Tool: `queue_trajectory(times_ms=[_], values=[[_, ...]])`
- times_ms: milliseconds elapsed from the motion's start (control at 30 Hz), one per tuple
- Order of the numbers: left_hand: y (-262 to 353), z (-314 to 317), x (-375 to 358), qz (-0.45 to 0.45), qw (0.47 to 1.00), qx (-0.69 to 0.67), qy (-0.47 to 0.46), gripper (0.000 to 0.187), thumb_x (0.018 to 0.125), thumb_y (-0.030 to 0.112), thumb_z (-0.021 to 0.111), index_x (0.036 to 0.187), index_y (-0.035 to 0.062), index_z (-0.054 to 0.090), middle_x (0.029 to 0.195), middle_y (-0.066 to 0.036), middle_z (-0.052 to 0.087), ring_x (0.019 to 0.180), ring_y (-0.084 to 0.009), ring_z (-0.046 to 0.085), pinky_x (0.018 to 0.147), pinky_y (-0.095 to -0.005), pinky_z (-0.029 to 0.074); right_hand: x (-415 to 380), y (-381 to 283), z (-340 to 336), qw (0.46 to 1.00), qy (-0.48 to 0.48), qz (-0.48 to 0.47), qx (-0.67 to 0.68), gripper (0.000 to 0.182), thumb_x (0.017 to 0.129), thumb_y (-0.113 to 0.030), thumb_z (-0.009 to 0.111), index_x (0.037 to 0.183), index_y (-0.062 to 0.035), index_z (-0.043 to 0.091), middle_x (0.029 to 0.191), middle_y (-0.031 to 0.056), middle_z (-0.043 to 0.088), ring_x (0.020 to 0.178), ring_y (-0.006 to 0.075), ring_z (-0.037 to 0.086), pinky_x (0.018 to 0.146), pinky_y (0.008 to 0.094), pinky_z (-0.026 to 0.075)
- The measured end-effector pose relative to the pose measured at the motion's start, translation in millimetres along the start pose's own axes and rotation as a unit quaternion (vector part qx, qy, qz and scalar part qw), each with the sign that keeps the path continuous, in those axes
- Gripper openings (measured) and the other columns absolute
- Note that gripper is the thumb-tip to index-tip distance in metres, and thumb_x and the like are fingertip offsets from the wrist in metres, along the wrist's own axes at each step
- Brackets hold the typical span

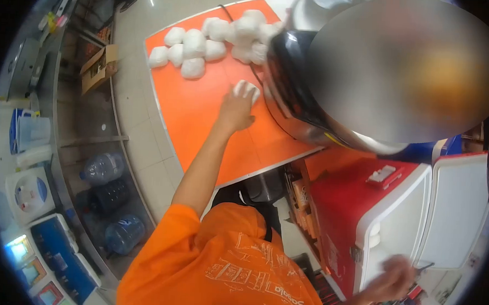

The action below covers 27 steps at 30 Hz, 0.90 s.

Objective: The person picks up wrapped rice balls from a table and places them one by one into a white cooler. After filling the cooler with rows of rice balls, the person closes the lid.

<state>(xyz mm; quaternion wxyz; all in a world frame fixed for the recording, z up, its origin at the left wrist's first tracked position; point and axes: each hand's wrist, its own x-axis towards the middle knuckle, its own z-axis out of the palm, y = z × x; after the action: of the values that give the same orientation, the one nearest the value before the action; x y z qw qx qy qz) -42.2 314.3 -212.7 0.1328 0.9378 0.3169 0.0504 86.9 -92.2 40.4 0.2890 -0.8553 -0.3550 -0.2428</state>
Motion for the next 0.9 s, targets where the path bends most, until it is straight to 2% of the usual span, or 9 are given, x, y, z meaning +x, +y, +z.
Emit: queue_trajectory(times_ms=[100, 200, 333, 433, 500, 533, 633, 767, 900], values=[[-33, 75, 9, -0.054, 0.99, 0.084, 0.097, 0.078, 0.069, 0.021, 0.079, 0.136, 0.0078, 0.042, 0.14, -0.009, 0.04, 0.124, -0.035, 0.047, 0.09, -0.0449, 0.051, -28, -95, 92, 0.94, -0.241, -0.076, 0.228, 0.004, 0.076, -0.003, 0.067, 0.079, -0.0048, 0.069, 0.076, 0.012, 0.069, 0.074, 0.0239, 0.067, 0.064, 0.034, 0.052], [-50, 80, -1, -0.136, 0.978, -0.135, 0.087, 0.064, 0.075, 0.028, 0.075, 0.131, 0.0072, 0.05, 0.133, -0.014, 0.05, 0.113, -0.0322, 0.058, 0.081, -0.0427, 0.055, -86, -116, 213, 0.854, -0.377, 0.061, 0.354, 0.025, 0.086, -0.006, 0.067, 0.11, -0.0014, 0.062, 0.099, 0.0134, 0.065, 0.083, 0.0205, 0.065, 0.072, 0.0269, 0.05], [-50, 75, -59, -0.256, 0.691, -0.655, -0.168, 0.042, 0.09, 0.04, 0.056, 0.108, 0.0027, 0.065, 0.093, -0.019, 0.068, 0.082, -0.0337, 0.064, 0.076, -0.0418, 0.051, -122, -120, 297, 0.717, -0.372, 0.352, 0.472, 0.051, 0.089, -0.007, 0.064, 0.134, -0.003, 0.04, 0.126, 0.0193, 0.051, 0.096, 0.0272, 0.063, 0.078, 0.0341, 0.054], [-10, 27, -97, -0.115, 0.774, -0.621, -0.034, 0.043, 0.091, 0.041, 0.055, 0.097, 0.0002, 0.066, 0.078, -0.018, 0.066, 0.066, -0.0294, 0.06, 0.066, -0.042, 0.049, -104, -138, 287, 0.592, -0.396, 0.452, 0.537, 0.055, 0.089, -0.006, 0.062, 0.137, -0.003, 0.034, 0.128, 0.0199, 0.048, 0.1, 0.0299, 0.062, 0.075, 0.0389, 0.059], [-10, -43, -85, -0.039, 0.878, -0.369, -0.302, 0.043, 0.091, 0.04, 0.056, 0.086, -0.0009, 0.068, 0.073, -0.019, 0.064, 0.066, -0.0252, 0.059, 0.065, -0.0416, 0.048, -108, -135, 272, 0.489, -0.397, 0.484, 0.608, 0.053, 0.088, -0.005, 0.062, 0.134, -0.0026, 0.036, 0.124, 0.0189, 0.051, 0.101, 0.0308, 0.063, 0.065, 0.0413, 0.063], [-29, -41, -78, 0.003, 0.854, -0.442, -0.275, 0.045, 0.09, 0.041, 0.057, 0.075, -0.0005, 0.067, 0.066, -0.021, 0.06, 0.064, -0.0252, 0.057, 0.064, -0.0417, 0.047, -108, -133, 264, 0.501, -0.371, 0.493, 0.607, 0.053, 0.088, -0.005, 0.062, 0.134, -0.0026, 0.036, 0.124, 0.0189, 0.051, 0.101, 0.0308, 0.063, 0.065, 0.0413, 0.063], [-134, -17, -19, -0.007, 0.969, -0.239, -0.071, 0.037, 0.092, 0.035, 0.056, 0.105, 0.0002, 0.058, 0.097, -0.019, 0.06, 0.085, -0.0288, 0.056, 0.078, -0.0433, 0.046, -98, -113, 211, 0.53, -0.407, 0.407, 0.622, 0.053, 0.085, -0.006, 0.067, 0.131, -0.0017, 0.041, 0.121, 0.0136, 0.053, 0.103, 0.0229, 0.06, 0.077, 0.0366, 0.058], [-343, 93, 151, 0.012, 0.982, 0.109, 0.153, 0.069, 0.09, 0.042, 0.061, 0.14, 0.0004, 0.039, 0.135, -0.023, 0.049, 0.123, -0.0374, 0.05, 0.103, -0.0467, 0.04, -48, -76, 82, 0.645, -0.381, 0.345, 0.566, 0.07, 0.073, -0.014, 0.079, 0.133, -0.0045, 0.044, 0.121, 0.0065, 0.053, 0.117, 0.0173, 0.048, 0.1, 0.0324, 0.04], [-316, 65, 166, -0.164, 0.984, 0.061, 0.042, 0.081, 0.075, 0.052, 0.071, 0.139, 0.0131, 0.041, 0.119, -0.022, 0.063, 0.112, -0.0414, 0.059, 0.095, -0.0502, 0.046, -34, -2, -48, 0.838, -0.154, 0.473, 0.224, 0.077, 0.065, -0.016, 0.083, 0.132, -0.004, 0.046, 0.122, 0.0124, 0.058, 0.113, 0.0224, 0.058, 0.095, 0.038, 0.049]])
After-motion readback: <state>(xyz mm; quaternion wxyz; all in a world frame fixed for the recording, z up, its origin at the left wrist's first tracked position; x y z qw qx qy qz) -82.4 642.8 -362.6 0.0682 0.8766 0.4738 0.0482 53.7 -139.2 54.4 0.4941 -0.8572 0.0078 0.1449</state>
